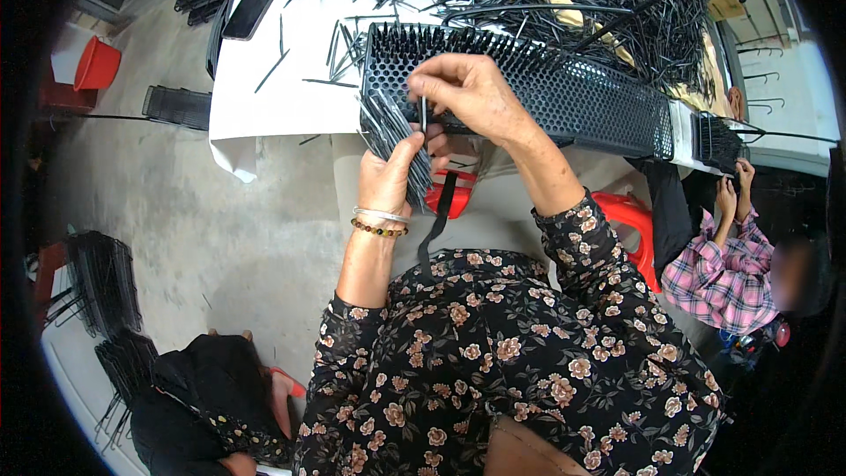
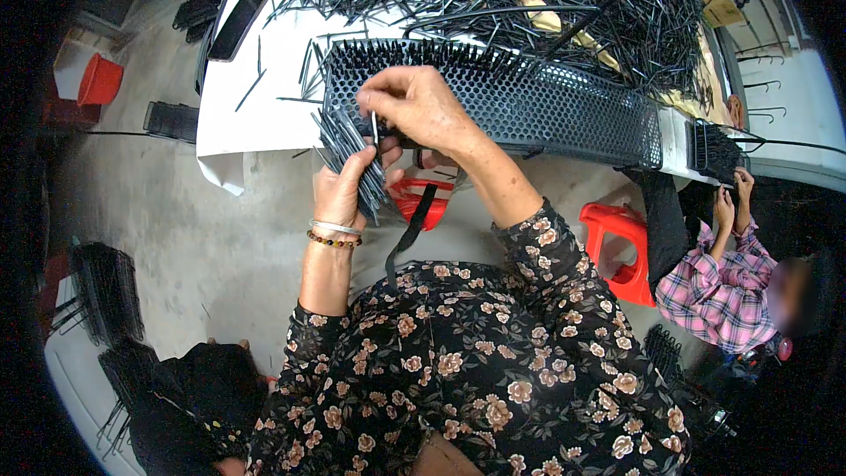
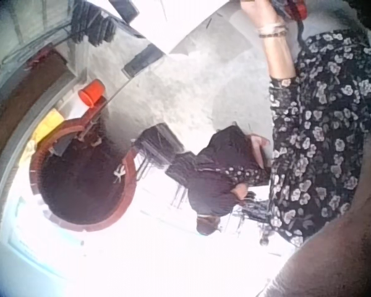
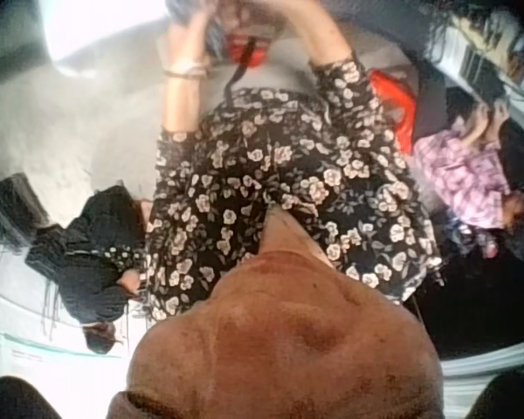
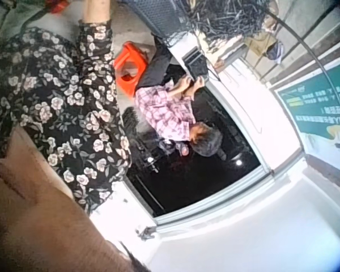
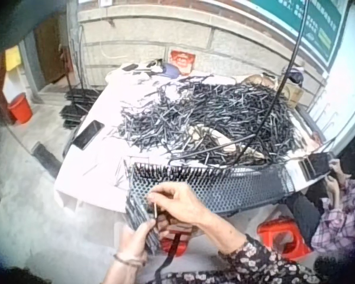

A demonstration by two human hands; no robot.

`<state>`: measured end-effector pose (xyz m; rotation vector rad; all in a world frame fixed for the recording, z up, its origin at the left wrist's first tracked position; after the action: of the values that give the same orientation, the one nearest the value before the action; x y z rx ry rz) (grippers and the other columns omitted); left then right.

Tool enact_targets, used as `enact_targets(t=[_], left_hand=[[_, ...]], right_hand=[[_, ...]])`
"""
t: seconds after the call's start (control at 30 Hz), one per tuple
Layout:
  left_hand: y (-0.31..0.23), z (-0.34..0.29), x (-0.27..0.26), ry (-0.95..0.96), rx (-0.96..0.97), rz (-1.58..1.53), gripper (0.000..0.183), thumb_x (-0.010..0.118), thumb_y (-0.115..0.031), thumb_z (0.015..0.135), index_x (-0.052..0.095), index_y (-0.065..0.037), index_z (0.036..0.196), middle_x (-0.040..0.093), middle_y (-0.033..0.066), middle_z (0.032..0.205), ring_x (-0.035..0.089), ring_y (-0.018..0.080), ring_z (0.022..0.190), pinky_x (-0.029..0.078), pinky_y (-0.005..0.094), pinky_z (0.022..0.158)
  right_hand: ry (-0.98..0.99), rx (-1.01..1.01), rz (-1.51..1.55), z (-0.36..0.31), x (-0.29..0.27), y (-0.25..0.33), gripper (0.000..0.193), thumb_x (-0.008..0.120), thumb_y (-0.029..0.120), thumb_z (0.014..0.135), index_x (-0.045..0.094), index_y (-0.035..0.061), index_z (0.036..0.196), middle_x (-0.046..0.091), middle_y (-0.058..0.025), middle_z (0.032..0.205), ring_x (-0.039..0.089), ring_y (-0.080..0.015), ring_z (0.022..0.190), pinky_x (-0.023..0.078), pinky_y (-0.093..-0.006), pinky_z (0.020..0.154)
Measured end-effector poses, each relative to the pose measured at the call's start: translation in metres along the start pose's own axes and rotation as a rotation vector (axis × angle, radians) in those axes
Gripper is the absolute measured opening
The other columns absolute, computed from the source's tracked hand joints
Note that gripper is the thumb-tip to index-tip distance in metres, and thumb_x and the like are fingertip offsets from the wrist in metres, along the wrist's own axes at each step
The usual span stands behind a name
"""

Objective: The person is inserting black cable ties into a perforated metal grid component.

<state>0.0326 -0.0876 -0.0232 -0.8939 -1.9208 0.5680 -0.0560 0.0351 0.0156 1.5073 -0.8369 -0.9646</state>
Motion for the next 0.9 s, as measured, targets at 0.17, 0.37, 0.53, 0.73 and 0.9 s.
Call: enact_targets(t=[0.17, 0.37, 0.53, 0.73, 0.9], left_hand=[[0.003, -0.001, -0.001, 0.032, -0.025, 0.024, 0.022, 0.059, -0.007, 0.086, 0.053, 0.004, 0.104, 0.065, 0.0184, 0.093, 0.067, 0.0239, 0.08, 0.058, 0.0318, 0.062], [0.007, 0.001, -0.002, 0.024, -0.068, 0.079, 0.027, 0.061, -0.013, 0.086, 0.057, 0.008, 0.102, 0.066, 0.0192, 0.093, 0.067, 0.0229, 0.076, 0.058, 0.0303, 0.063], [0.009, 0.002, -0.008, 0.033, -0.08, 0.054, 0.027, 0.059, -0.012, 0.087, 0.055, 0.008, 0.104, 0.065, 0.02, 0.093, 0.067, 0.0222, 0.074, 0.057, 0.0299, 0.06], [0.011, 0.002, -0.007, 0.066, -0.109, -0.014, 0.021, 0.06, -0.009, 0.086, 0.057, 0.006, 0.1, 0.065, 0.0186, 0.09, 0.066, 0.0205, 0.073, 0.057, 0.0286, 0.06], [0.013, 0.002, -0.008, 0.081, -0.108, -0.005, 0.027, 0.06, -0.01, 0.086, 0.055, 0.008, 0.105, 0.065, 0.0199, 0.092, 0.067, 0.0227, 0.075, 0.059, 0.0305, 0.062]], right_hand=[[-0.226, -0.372, 0.029, 0.019, -0.013, 0.009, 0.018, 0.062, 0.013, 0.087, 0.065, -0.0007, 0.099, 0.068, -0.0079, 0.088, 0.063, -0.0108, 0.08, 0.049, -0.0214, 0.066], [-0.341, -0.393, 0.0, 0.051, 0.005, -0.001, 0.018, 0.067, 0.016, 0.083, 0.069, 0.0022, 0.095, 0.069, -0.0062, 0.084, 0.063, -0.0099, 0.073, 0.049, -0.0214, 0.063], [-0.328, -0.483, -0.186, 0.049, 0.002, -0.006, 0.019, 0.066, 0.017, 0.085, 0.068, 0.0037, 0.098, 0.069, -0.0053, 0.087, 0.062, -0.008, 0.074, 0.048, -0.0194, 0.062], [-0.344, -0.547, -0.194, 0.045, 0.0, -0.005, 0.017, 0.066, 0.017, 0.085, 0.069, 0.005, 0.096, 0.069, -0.0031, 0.085, 0.06, -0.0061, 0.071, 0.046, -0.0196, 0.059], [-0.337, -0.359, -0.036, 0.045, 0.0, -0.013, 0.017, 0.062, 0.013, 0.087, 0.066, 0.0017, 0.1, 0.069, -0.0058, 0.088, 0.061, -0.0071, 0.076, 0.047, -0.0181, 0.063]])
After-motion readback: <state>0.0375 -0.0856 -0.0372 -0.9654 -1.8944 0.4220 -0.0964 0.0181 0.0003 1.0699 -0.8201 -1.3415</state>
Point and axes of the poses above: each hand's wrist, its own z-axis towards the middle knuckle, its own x-axis out of the palm, y = z × x, the point moved 2 cm from there along z, towards the middle knuckle
